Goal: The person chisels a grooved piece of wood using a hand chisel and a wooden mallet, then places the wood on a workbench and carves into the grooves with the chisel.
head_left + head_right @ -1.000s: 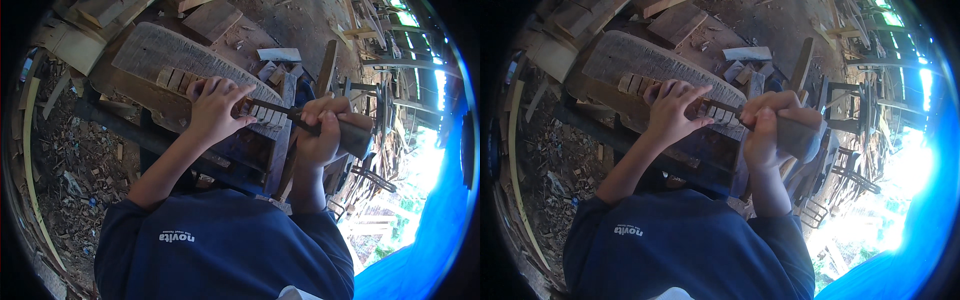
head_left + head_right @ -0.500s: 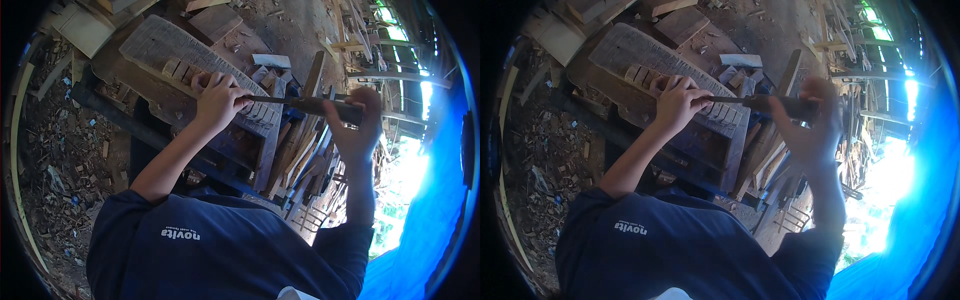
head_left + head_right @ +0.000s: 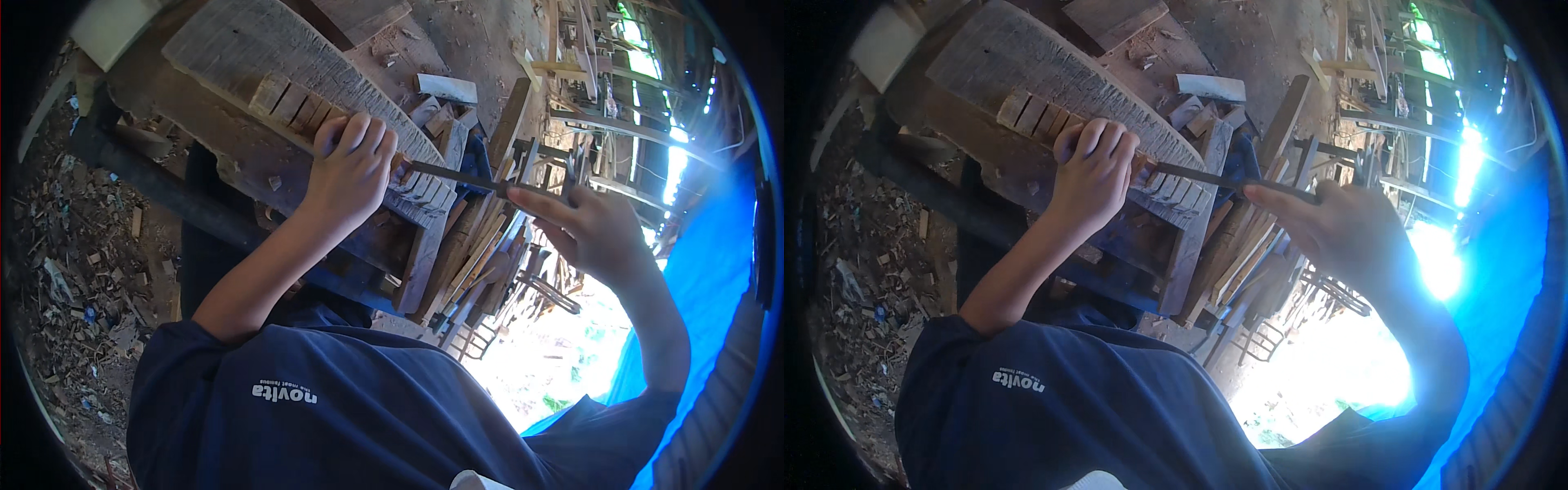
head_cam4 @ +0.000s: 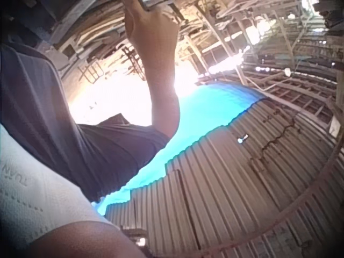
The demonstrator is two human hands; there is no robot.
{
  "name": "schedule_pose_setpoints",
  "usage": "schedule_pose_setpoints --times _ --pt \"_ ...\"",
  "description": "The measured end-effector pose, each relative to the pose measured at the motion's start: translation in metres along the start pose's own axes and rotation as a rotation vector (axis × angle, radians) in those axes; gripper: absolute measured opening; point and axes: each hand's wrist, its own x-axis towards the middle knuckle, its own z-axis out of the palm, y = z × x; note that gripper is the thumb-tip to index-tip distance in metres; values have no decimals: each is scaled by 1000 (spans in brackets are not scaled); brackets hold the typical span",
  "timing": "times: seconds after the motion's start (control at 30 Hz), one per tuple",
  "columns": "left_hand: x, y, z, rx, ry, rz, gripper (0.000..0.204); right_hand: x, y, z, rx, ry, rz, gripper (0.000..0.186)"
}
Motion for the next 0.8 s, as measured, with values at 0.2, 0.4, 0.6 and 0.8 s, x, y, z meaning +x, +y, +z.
schedule_pose_setpoints --times 0.2,0.4,0.6,0.8 --pt "3 -9 7 12 8 30 26 -17 1 80 313 153 59 59" --pt "7 -11 8 6 14 62 22 -20 -55 168 859 74 416 52" --pt "10 -16 -9 -218 -33 74 19 -19 -99 230 1120 468 386 53" --pt "38 -40 -30 -109 14 62 19 -57 -66 163 914 332 407 57"
